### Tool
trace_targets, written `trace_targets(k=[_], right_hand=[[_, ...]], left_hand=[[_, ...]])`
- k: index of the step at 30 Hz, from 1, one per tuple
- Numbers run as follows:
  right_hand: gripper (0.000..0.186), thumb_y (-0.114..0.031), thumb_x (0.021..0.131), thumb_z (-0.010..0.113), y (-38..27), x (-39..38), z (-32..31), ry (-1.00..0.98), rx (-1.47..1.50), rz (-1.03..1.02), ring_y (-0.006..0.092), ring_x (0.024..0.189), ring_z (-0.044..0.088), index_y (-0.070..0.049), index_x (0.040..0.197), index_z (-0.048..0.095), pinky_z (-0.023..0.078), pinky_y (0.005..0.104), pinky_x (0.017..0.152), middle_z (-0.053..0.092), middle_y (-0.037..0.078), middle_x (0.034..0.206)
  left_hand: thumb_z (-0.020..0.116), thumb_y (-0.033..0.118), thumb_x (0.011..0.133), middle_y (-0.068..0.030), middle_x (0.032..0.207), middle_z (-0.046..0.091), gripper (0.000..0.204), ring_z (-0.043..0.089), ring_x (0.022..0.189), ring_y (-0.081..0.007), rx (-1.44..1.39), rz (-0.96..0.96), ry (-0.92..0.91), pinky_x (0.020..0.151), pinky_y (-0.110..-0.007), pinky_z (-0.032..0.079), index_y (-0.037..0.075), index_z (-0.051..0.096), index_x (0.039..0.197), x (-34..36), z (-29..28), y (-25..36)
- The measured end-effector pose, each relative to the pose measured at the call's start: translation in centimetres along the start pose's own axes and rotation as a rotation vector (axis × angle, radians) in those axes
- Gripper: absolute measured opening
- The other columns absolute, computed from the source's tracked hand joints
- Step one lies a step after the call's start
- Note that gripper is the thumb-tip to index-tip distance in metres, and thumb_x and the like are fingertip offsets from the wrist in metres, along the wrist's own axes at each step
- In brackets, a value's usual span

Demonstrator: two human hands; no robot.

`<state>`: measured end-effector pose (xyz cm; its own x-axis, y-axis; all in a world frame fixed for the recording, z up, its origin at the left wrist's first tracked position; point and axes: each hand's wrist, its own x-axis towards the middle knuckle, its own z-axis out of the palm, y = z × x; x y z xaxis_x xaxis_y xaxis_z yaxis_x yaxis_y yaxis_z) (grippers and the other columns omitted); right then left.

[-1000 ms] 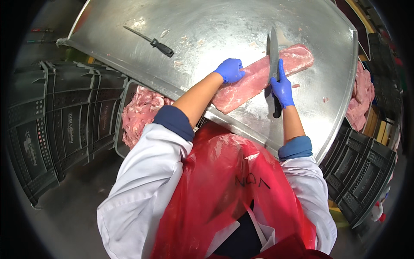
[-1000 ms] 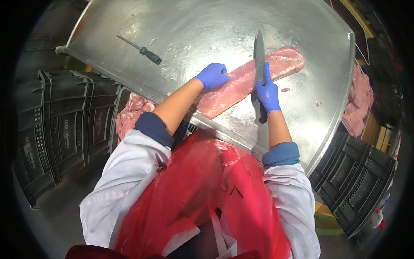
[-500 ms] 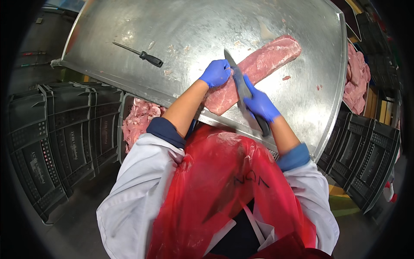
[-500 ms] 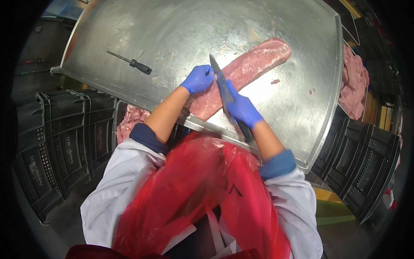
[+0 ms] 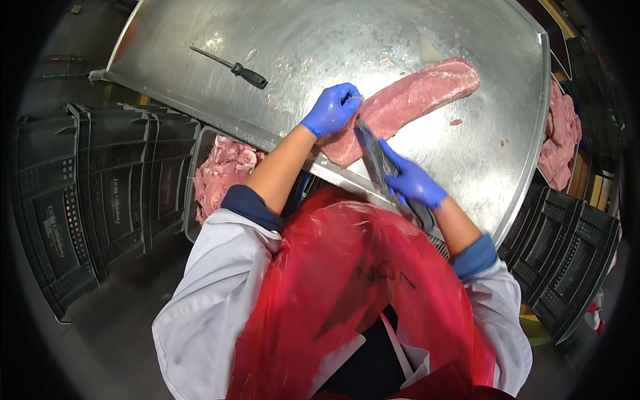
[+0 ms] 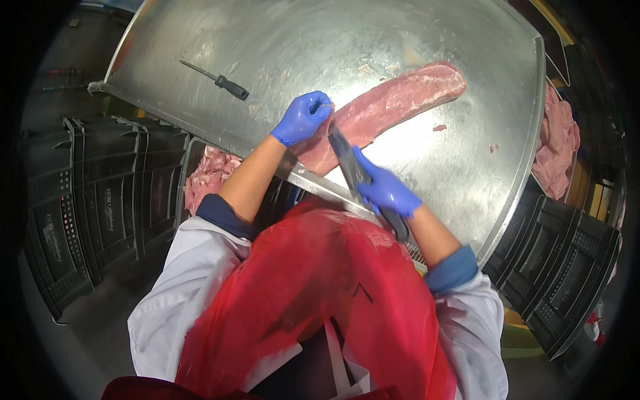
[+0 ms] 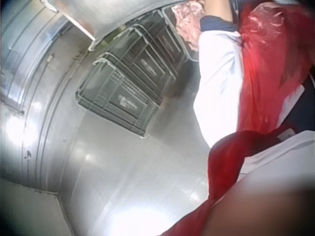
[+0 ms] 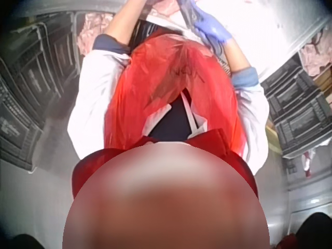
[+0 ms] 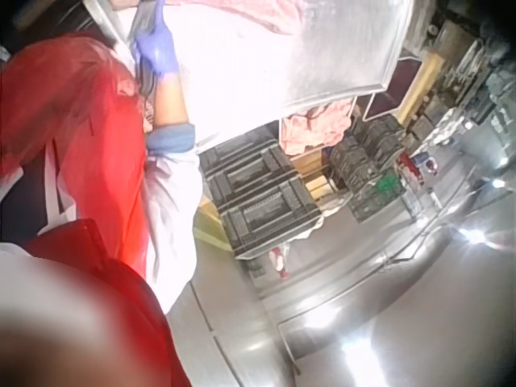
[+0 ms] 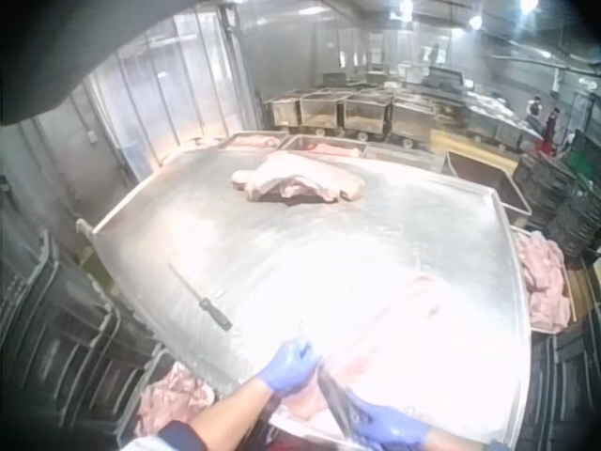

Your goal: The person uses a knife to trim and slice large pieces of raw meat on a stainless steel table. They remove fat and connective tissue, then cut the meat into smaller portions, placing the trimmed pieces into a nearby container.

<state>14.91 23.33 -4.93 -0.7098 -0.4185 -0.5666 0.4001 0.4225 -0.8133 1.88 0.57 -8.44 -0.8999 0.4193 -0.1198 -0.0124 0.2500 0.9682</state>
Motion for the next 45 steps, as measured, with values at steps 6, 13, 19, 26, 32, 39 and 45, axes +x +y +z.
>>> trace_targets(k=[6,13,19,26,32,39,45], right_hand=[[0.086,-0.006,0.088,0.057,-1.3,4.2,0.5,0.024,-0.013,-0.025,0.0189,0.077,0.066,-0.025,0.161,0.015,0.055,0.0329,0.076,0.068,0.016,0.109],[0.083,-0.002,0.09,0.055,-3.1,3.7,1.4,-0.038,0.185,-0.05,0.0107,0.062,0.058,-0.019,0.161,0.015,0.05,0.0271,0.056,0.065,0.006,0.085],[0.087,-0.004,0.089,0.056,-4.5,-0.2,1.3,-0.198,0.035,-0.011,0.0211,0.082,0.068,-0.027,0.161,0.013,0.054,0.0332,0.078,0.068,0.017,0.106],[0.081,-0.007,0.089,0.052,-6.8,8.7,3.1,-0.469,0.15,-0.124,0.0131,0.054,0.06,-0.023,0.16,0.017,0.052,0.0299,0.053,0.065,0.01,0.08],[0.083,-0.007,0.088,0.053,-3.1,-0.2,0.1,-0.195,-0.146,-0.175,0.0163,0.065,0.065,-0.034,0.159,0.019,0.055,0.03,0.064,0.069,0.015,0.084],[0.083,0.005,0.091,0.053,7.5,-8.7,-9.0,0.604,0.462,-0.128,0.0069,0.056,0.055,-0.025,0.16,0.019,0.046,0.0225,0.044,0.062,0.004,0.087],[0.086,0.007,0.092,0.051,9.4,-11.3,-9.9,0.818,0.587,-0.137,0.0094,0.054,0.052,-0.025,0.161,0.011,0.045,0.0235,0.042,0.06,0.004,0.082]], left_hand=[[0.061,0.01,0.095,-0.0029,0.082,0.062,0.008,0.058,0.072,-0.009,-0.148,0.093,0.018,0.065,-0.025,0.048,0.002,0.062,0.095,0.0,-0.2,1.7],[0.064,0.011,0.093,-0.0013,0.081,0.062,0.008,0.057,0.073,-0.0092,-0.327,0.054,-0.013,0.067,-0.026,0.049,0.003,0.063,0.093,-1.4,-1.0,6.1],[0.059,0.008,0.096,-0.0046,0.079,0.06,0.01,0.056,0.069,-0.0118,-0.513,0.241,0.213,0.066,-0.027,0.049,0.0,0.059,0.091,-1.6,-5.5,9.4],[0.066,0.017,0.09,-0.0096,0.099,0.062,0.028,0.061,0.086,-0.0188,-0.648,0.285,0.394,0.076,-0.032,0.051,-0.001,0.057,0.109,-10.5,-8.6,13.1],[0.071,0.026,0.092,0.0017,0.079,0.05,0.024,0.045,0.068,-0.0088,-0.212,0.013,0.41,0.061,-0.024,0.036,0.008,0.055,0.087,-23.5,-21.4,8.5],[0.077,0.025,0.084,-0.0204,0.107,0.065,0.048,0.064,0.098,-0.0334,0.634,-0.158,0.277,0.087,-0.04,0.051,-0.003,0.059,0.118,-14.9,-17.2,-1.8],[0.067,0.043,0.088,-0.026,0.121,0.06,0.061,0.058,0.115,-0.0408,0.724,-0.08,-0.013,0.099,-0.046,0.046,-0.004,0.054,0.125,-0.1,-1.3,-3.6]])
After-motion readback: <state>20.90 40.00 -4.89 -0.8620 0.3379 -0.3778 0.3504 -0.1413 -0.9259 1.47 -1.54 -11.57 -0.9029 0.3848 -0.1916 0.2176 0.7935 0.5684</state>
